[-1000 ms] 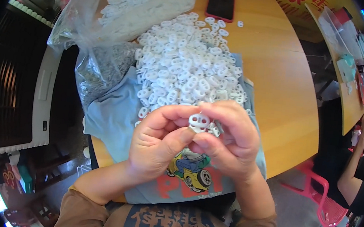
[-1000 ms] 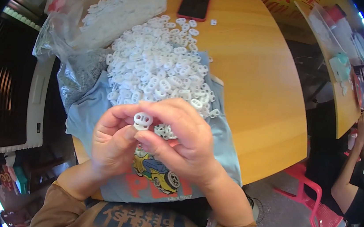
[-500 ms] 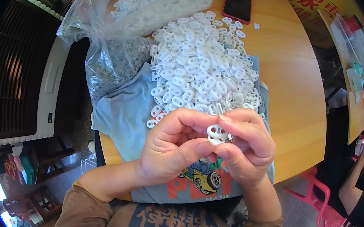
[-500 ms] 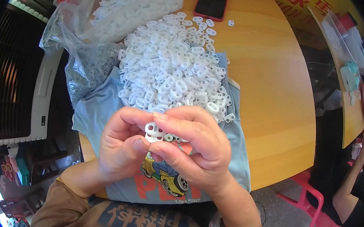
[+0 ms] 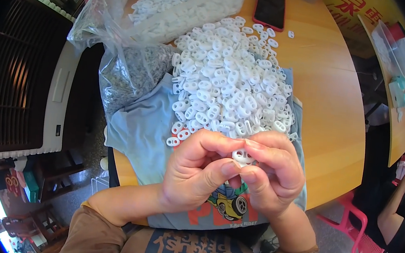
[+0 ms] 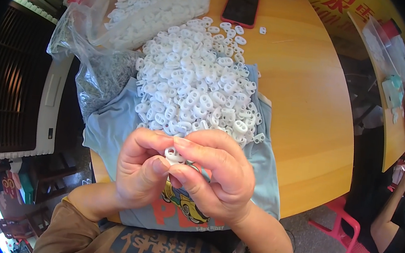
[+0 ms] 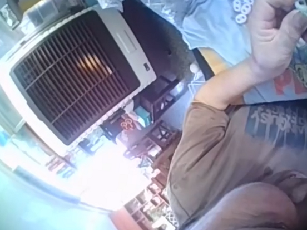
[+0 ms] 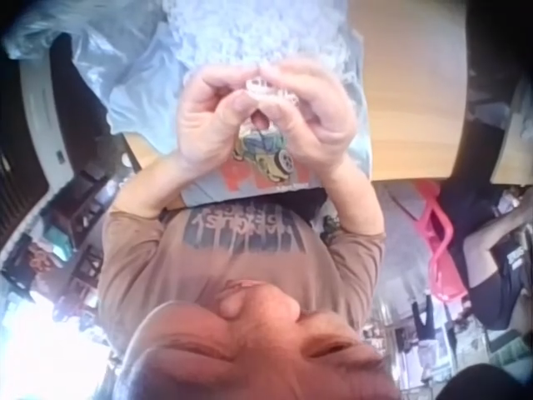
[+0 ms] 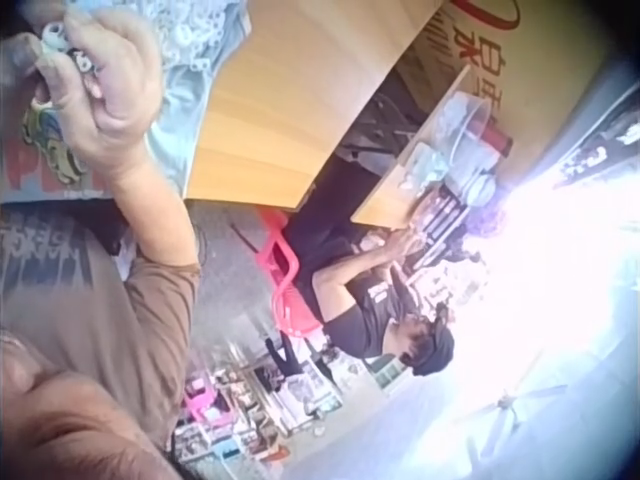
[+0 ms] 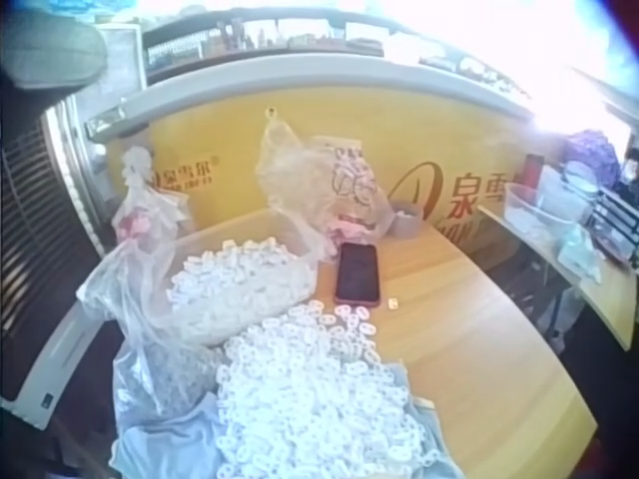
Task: Assembling small white plastic components manually by snapping them together.
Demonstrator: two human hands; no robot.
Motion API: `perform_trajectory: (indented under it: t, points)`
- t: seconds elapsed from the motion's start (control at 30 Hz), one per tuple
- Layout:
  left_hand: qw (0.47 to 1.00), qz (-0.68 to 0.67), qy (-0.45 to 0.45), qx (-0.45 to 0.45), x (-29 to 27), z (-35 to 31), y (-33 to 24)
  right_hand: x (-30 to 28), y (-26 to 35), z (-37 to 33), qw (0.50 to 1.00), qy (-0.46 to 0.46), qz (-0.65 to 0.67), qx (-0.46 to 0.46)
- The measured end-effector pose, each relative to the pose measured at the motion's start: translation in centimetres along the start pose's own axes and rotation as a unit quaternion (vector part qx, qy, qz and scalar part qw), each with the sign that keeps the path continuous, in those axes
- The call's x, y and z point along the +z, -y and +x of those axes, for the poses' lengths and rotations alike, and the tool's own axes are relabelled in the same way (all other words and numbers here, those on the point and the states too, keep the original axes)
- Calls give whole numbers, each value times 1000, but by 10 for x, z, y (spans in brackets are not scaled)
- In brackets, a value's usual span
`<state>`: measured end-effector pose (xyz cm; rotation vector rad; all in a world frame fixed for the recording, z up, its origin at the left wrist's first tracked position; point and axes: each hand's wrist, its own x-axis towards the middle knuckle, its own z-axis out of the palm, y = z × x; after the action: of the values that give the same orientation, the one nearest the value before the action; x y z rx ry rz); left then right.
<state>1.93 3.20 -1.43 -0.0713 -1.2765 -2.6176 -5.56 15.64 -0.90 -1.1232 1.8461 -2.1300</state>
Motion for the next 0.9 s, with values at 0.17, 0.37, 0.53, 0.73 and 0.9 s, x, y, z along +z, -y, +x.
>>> perform_trajectory:
  t: [0.17, 0.37, 0.53, 0.73, 0.9]
  points:
    - [1000, 11, -17, 16, 0, -1, 3, 3, -6, 0, 999, -13, -5, -30]
    - [1000, 0, -6, 19, 0, 2, 0, 2, -2, 7, 996, -10, -64, -59]
    - [999, -17, -27, -11, -3, 0, -4, 2, -4, 11, 988, -3, -93, -120]
    - [998, 44, -22, -26, -3, 9, -5, -3, -4, 13, 979, 3, -125, -160]
    - [988, 99, -94, -76, 5, 15, -12, -13, -6, 5, 971, -130, -170, -105]
